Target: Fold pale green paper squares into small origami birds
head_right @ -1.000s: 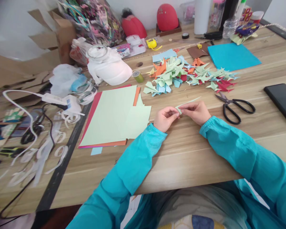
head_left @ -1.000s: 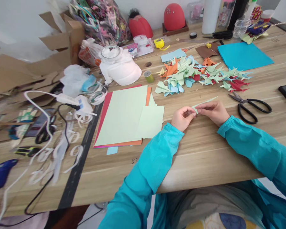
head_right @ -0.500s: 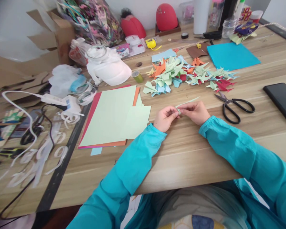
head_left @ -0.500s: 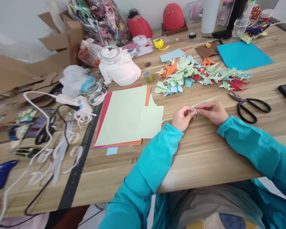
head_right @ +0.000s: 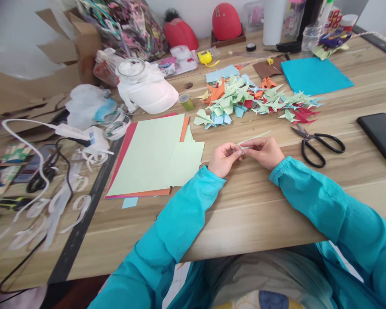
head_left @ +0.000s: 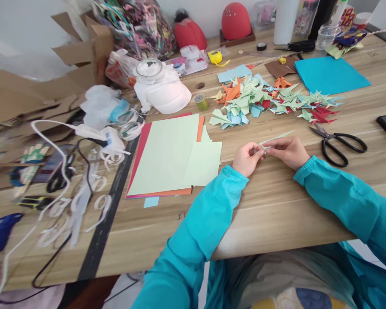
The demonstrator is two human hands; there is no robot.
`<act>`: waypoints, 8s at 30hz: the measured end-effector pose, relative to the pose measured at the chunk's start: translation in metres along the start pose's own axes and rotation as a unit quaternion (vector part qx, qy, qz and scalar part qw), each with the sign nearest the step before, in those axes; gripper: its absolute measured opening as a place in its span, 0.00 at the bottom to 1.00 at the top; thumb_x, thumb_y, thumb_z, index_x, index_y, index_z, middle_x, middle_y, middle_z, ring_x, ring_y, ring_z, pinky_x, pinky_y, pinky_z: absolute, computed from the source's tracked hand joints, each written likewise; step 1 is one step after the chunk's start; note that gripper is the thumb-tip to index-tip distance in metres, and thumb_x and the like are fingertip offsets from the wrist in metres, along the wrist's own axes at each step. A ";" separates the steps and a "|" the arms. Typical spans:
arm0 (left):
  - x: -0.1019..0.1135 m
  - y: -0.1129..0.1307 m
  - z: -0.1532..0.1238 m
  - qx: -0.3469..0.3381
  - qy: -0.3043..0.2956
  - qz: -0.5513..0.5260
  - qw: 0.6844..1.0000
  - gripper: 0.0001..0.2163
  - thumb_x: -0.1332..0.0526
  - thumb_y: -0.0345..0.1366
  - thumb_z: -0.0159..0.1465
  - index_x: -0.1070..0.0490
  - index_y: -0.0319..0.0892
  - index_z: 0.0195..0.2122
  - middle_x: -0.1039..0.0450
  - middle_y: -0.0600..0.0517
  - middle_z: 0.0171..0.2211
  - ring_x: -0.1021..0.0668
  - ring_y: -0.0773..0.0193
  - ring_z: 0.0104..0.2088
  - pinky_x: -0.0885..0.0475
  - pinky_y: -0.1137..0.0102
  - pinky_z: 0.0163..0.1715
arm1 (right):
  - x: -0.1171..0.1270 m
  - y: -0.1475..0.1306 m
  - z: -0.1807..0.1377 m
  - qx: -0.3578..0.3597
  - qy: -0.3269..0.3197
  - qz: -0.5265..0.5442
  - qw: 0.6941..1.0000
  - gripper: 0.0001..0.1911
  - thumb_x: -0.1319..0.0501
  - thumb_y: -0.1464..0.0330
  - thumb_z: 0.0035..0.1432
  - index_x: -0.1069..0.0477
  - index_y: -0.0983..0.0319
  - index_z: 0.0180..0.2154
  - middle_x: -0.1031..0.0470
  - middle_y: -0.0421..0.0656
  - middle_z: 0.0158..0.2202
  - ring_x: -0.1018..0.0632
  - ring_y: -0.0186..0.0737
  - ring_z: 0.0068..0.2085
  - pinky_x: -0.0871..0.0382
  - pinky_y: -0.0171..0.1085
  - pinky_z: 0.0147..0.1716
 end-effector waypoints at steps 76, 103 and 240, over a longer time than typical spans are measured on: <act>0.002 -0.002 0.003 0.005 -0.005 -0.093 0.996 0.18 0.30 0.35 0.43 0.40 0.40 0.28 0.31 0.59 0.20 0.26 0.71 0.20 0.31 0.72 0.25 | 0.001 0.001 0.002 -0.022 -0.004 0.040 0.999 0.18 0.30 0.62 0.35 0.23 0.63 0.32 0.27 0.39 0.19 0.28 0.32 0.21 0.34 0.33 0.21; -0.008 0.038 -0.022 -0.235 0.052 0.290 0.926 0.03 0.38 0.32 0.53 0.33 0.43 0.27 0.36 0.51 0.28 0.31 0.65 0.29 0.34 0.70 0.29 | -0.017 -0.025 -0.011 0.123 -0.048 -0.175 0.976 0.16 0.48 0.67 0.58 0.28 0.56 0.46 0.23 0.42 0.39 0.24 0.39 0.39 0.31 0.38 0.39; 0.014 0.012 -0.015 -0.061 0.166 -0.020 0.984 0.06 0.35 0.35 0.49 0.27 0.38 0.26 0.27 0.52 0.19 0.24 0.66 0.22 0.27 0.70 0.27 | -0.004 0.004 -0.003 -0.050 0.028 0.085 0.995 0.17 0.29 0.62 0.36 0.30 0.63 0.28 0.24 0.41 0.24 0.22 0.39 0.29 0.28 0.40 0.33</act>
Point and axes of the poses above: each hand's wrist, its own z-axis towards the middle knuckle, its own x-axis out of the back of the hand, y = z × x, the point moved 9 cm from there along z, towards the middle knuckle
